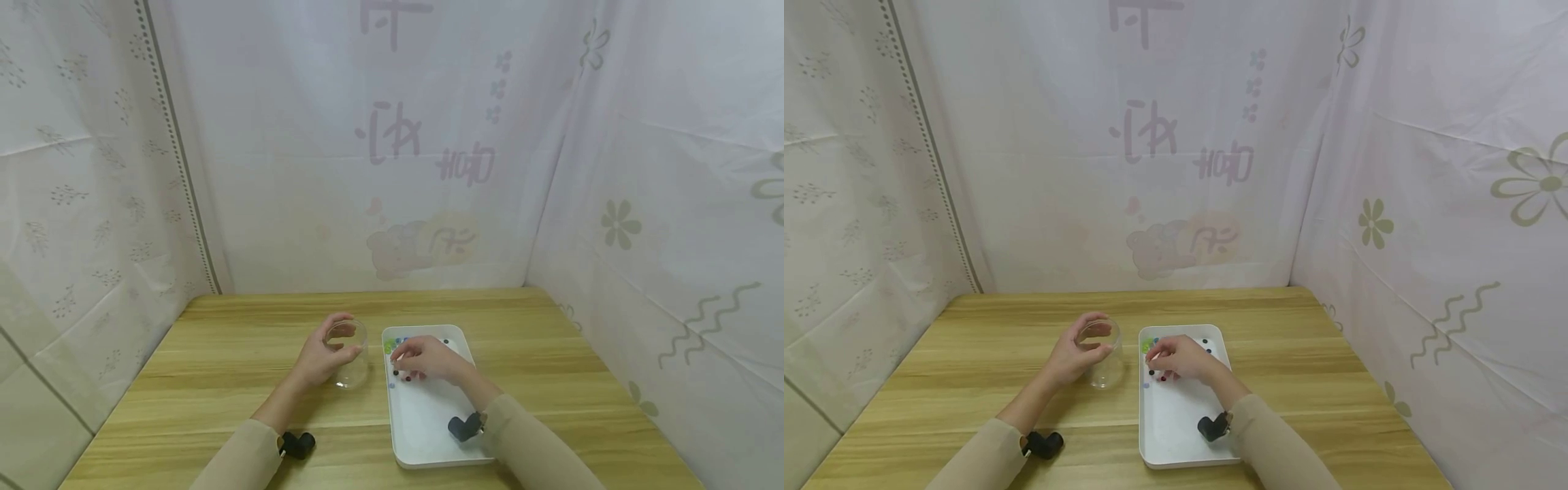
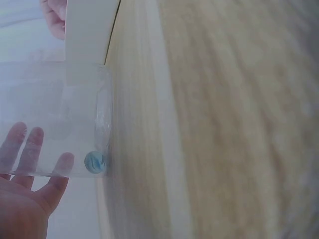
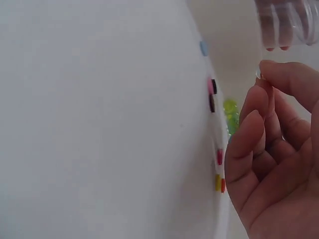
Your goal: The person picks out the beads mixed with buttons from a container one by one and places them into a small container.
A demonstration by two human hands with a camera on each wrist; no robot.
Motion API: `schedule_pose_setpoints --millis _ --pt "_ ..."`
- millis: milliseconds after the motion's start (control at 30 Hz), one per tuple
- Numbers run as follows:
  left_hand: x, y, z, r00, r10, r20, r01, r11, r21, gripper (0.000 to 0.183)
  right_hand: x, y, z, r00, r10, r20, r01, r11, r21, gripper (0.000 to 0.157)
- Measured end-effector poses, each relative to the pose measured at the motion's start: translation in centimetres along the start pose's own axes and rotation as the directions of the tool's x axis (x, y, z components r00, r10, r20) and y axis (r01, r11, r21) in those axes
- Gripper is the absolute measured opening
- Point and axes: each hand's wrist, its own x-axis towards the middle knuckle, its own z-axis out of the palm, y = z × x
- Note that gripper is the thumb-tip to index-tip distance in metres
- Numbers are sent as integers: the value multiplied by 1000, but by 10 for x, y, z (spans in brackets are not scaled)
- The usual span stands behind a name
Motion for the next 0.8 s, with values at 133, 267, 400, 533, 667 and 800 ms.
schedule_pose_setpoints --millis 133,267,400,533,667,800 --pt "-1 2 0 1000 4 -2 -4 1000 -6 62 1 -1 -8 999 -13 -45 14 1000 18 20" --pt "0 1 0 1000 4 3 -4 1000 2 65 -1 -7 -16 994 17 -104 -11 998 57 23" --pt "0 0 -1 1000 3 1 -3 1000 3 67 -3 -14 -22 987 46 -151 -31 994 102 25" --pt "-1 1 -1 1000 10 -4 -10 1000 -3 65 -5 -19 -27 986 28 -162 -11 994 109 26" --pt "-1 1 -1 1000 8 -1 -8 1000 -7 63 -5 -21 -31 985 -2 -172 25 991 134 29" --pt "-1 1 -1 1000 3 0 -3 1000 -7 65 -7 -25 -36 983 -19 -183 47 988 149 35"
